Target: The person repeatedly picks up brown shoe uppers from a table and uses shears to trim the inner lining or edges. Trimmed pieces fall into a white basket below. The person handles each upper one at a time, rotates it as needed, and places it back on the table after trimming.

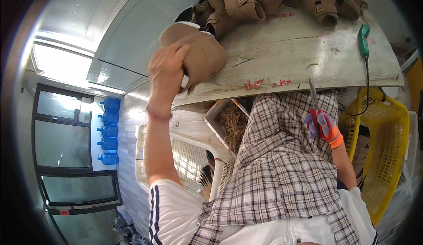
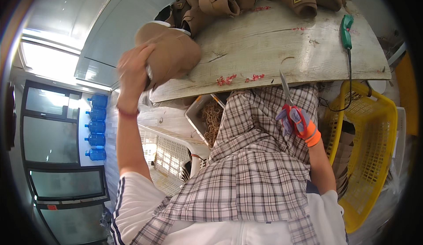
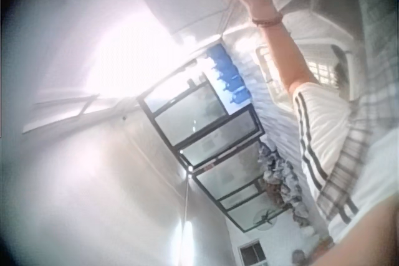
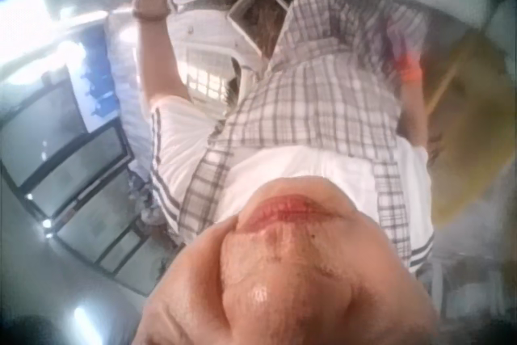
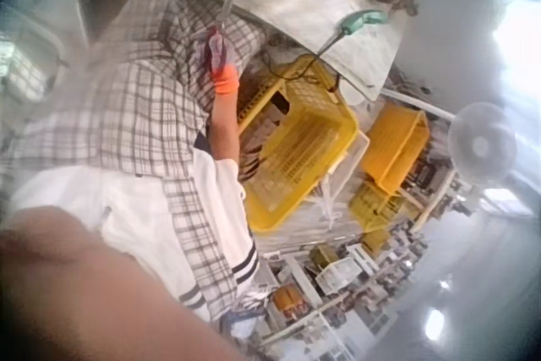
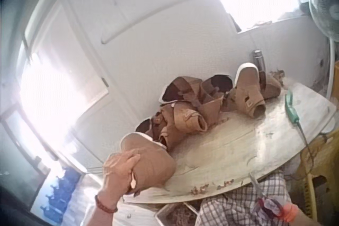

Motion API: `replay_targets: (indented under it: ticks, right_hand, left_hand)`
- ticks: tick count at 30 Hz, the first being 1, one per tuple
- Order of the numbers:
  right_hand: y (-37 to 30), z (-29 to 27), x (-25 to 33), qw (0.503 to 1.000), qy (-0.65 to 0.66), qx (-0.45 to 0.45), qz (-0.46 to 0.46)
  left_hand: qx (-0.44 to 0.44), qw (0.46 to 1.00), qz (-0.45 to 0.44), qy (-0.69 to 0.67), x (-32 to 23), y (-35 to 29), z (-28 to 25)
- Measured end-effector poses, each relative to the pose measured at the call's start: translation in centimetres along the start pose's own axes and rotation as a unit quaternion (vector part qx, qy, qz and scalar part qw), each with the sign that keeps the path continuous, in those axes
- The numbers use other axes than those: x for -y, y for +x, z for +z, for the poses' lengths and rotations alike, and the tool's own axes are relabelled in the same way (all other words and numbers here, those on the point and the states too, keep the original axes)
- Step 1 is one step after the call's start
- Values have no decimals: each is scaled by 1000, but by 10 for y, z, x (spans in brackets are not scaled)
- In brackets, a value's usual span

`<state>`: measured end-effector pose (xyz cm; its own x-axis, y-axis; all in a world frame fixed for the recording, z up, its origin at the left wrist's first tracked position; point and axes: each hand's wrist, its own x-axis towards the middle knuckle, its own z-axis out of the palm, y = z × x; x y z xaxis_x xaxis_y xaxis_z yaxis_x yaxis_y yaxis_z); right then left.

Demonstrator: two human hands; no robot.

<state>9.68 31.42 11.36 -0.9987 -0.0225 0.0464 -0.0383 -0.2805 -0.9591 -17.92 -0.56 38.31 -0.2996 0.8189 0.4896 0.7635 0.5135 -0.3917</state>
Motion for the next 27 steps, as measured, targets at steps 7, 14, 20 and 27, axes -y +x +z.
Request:
replay_targets:
  ticks: [7, 14, 20, 27]
  right_hand:
    - [-7, 12, 26, 991, 72, -51, 97]
    - [82, -65, 30, 926, -18, -374, 58]
    - [233, -244, 59, 766, -221, -603, -33]
    - [286, -313, 45, 713, -282, -640, 56]
  left_hand:
    - [182, 944, -130, -242, 57, 40, 97]
    - [121, 933, -156, -302, 83, 20, 139]
    - [133, 918, -172, -332, 64, 31, 121]
    - [163, 903, -217, -334, 44, 9, 30]
